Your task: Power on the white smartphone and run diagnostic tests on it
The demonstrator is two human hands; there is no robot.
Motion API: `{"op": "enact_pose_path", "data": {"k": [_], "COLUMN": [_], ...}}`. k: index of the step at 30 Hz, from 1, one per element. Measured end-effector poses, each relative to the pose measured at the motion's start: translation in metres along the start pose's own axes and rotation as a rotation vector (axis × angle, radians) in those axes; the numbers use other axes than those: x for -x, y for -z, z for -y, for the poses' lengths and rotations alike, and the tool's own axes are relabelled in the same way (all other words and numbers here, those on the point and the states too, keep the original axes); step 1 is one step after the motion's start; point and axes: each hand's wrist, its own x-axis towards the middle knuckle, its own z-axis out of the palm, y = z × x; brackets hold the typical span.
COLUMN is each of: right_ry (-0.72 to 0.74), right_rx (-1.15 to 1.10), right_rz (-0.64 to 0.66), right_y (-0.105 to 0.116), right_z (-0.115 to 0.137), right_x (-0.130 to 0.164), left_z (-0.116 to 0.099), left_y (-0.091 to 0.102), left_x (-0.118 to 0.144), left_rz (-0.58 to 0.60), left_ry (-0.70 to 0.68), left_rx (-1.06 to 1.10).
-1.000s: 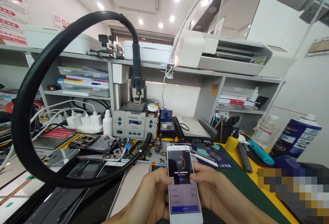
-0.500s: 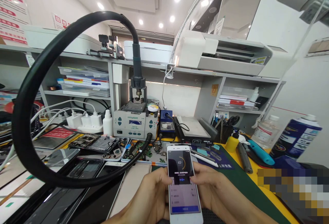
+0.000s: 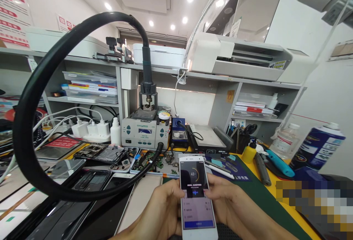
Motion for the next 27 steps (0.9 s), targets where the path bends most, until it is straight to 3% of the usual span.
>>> {"op": "enact_pose_path", "data": {"k": [27], "right_ry": [-0.006], "right_rx": [0.018], "right_rz": [-0.020], "right_y": [0.0016], "right_z": [-0.0007], "right_x": [-0.0007], "left_z": [0.0024], "left_y": [-0.0024], "left_x": [-0.0009], "left_rz": [-0.066], "left_ry": [-0.010], "left_rx": [-0.007]}}
